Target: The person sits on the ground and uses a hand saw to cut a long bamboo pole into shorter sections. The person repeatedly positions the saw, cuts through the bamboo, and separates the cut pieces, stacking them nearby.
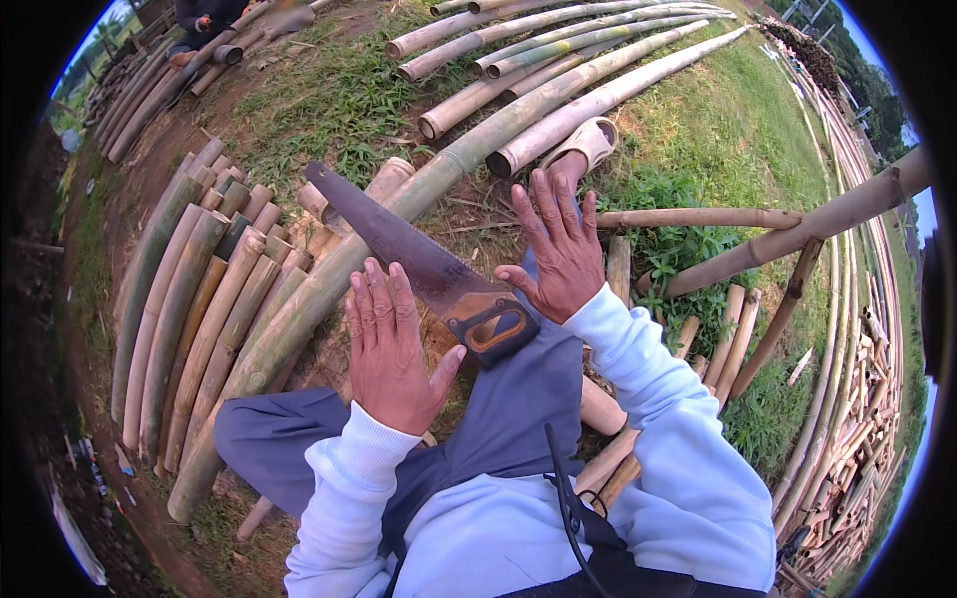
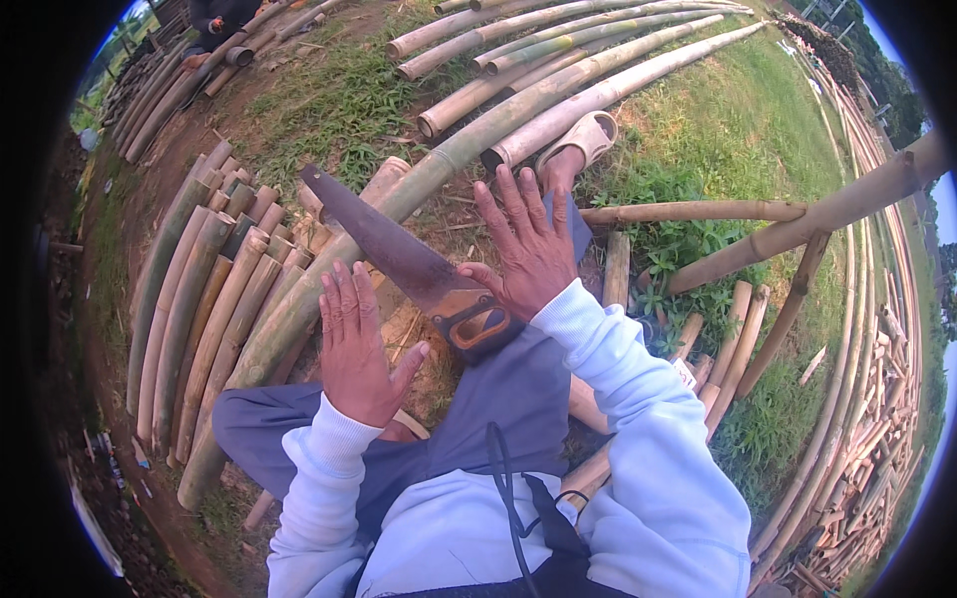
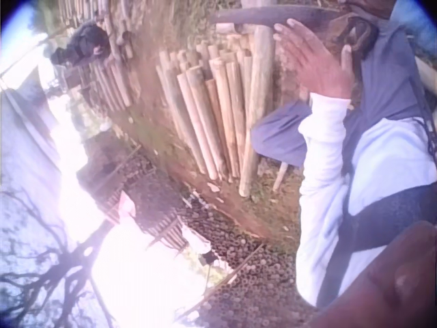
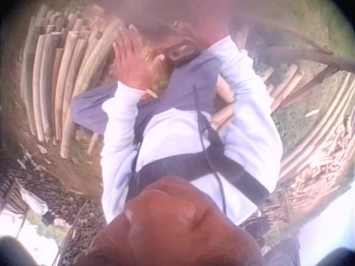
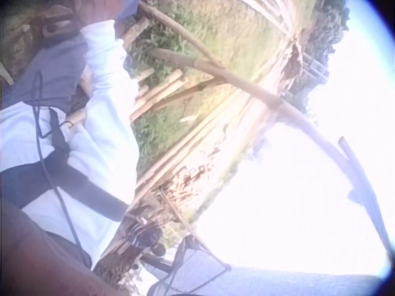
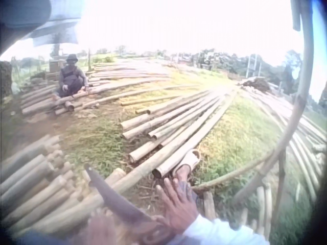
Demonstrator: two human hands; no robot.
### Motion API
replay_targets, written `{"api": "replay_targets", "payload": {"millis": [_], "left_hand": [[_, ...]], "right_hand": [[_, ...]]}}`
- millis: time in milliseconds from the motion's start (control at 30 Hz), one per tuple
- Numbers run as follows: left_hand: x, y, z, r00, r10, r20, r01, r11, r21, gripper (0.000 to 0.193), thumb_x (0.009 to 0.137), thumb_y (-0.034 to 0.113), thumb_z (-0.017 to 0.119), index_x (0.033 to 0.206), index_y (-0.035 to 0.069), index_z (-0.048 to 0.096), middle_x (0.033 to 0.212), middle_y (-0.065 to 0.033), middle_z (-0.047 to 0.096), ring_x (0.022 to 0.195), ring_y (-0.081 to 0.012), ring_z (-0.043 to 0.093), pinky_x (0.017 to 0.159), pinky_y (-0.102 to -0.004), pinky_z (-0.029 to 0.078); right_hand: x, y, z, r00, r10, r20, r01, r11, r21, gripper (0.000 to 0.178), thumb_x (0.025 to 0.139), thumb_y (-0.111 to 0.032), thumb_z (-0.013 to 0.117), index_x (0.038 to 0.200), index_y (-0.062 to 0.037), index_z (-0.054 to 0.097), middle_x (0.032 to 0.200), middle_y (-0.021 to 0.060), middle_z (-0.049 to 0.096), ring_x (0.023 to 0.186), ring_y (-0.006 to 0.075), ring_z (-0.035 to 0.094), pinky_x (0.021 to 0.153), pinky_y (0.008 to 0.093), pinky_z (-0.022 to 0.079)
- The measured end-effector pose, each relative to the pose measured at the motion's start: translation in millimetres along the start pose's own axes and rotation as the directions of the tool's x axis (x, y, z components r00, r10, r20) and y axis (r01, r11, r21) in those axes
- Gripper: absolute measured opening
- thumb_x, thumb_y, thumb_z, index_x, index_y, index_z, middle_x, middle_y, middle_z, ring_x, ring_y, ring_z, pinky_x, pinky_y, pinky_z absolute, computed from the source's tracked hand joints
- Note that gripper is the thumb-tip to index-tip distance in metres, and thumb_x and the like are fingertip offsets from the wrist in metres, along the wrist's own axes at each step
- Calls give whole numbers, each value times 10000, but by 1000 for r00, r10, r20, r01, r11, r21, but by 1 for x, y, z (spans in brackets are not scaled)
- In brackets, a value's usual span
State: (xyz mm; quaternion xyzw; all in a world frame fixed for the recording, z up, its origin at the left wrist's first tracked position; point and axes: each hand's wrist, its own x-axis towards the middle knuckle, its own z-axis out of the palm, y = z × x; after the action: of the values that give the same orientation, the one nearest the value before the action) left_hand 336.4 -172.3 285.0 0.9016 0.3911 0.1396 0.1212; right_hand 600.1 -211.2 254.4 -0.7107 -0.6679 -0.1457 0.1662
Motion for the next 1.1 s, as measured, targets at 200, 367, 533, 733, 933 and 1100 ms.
{"api": "replay_targets", "payload": {"millis": [200, 367, 533, 733, 933, 1100], "left_hand": [[19, 19, -5, 998, 5, -59, -7, 999, -33, 1084, 915, 440, 710, 1620, -59, 54, 1683, -307, 56, 1579, -448, 32, 1277, -512, 78], [24, 20, 1, 996, -1, -92, -4, 999, -53, 1090, 902, 414, 724, 1622, -55, 55, 1689, -298, 49, 1579, -448, 37, 1276, -511, 88], [25, 19, -3, 998, -3, -70, 0, 999, -51, 1088, 920, 431, 711, 1611, -80, 42, 1678, -318, 55, 1575, -459, 29, 1277, -507, 92], [21, 20, -8, 998, -8, -59, 5, 999, -52, 1097, 896, 393, 731, 1612, -80, 47, 1679, -318, 57, 1575, -460, 46, 1274, -517, 89], [9, 21, -18, 1000, -11, -22, 10, 1000, -28, 1097, 899, 428, 722, 1609, -86, 62, 1677, -320, 62, 1570, -474, 56, 1271, -522, 92], [8, 23, -6, 1000, 18, 8, -17, 997, -75, 1087, 913, 434, 715, 1604, -95, 63, 1671, -331, 75, 1564, -486, 77, 1266, -529, 116]], "right_hand": [[13, 5, -17, 993, 60, -103, -62, 998, -14, 953, 917, -786, 439, 1641, -187, 279, 1698, 152, 222, 1573, 390, 159, 1244, 611, 55], [16, 3, -15, 993, 67, -99, -68, 998, -6, 958, 917, -786, 444, 1636, -171, 290, 1695, 153, 231, 1573, 386, 162, 1247, 606, 55], [19, -3, -19, 995, 43, -88, -44, 999, -5, 961, 922, -782, 440, 1633, -152, 292, 1694, 158, 234, 1579, 378, 147, 1254, 594, 45], [18, -12, -25, 996, 2, -85, 3, 998, 55, 959, 915, -788, 444, 1630, -164, 308, 1690, 161, 243, 1581, 367, 153, 1255, 596, 34], [16, -23, -35, 995, -69, -74, 79, 986, 144, 960, 896, -787, 475, 1627, -182, 320, 1685, 166, 254, 1574, 369, 182, 1247, 619, 42], [12, 7, -26, 986, 24, -162, 19, 966, 259, 962, 900, -740, 545, 1619, -140, 323, 1645, 207, 314, 1535, 405, 274, 1230, 633, 144]]}}
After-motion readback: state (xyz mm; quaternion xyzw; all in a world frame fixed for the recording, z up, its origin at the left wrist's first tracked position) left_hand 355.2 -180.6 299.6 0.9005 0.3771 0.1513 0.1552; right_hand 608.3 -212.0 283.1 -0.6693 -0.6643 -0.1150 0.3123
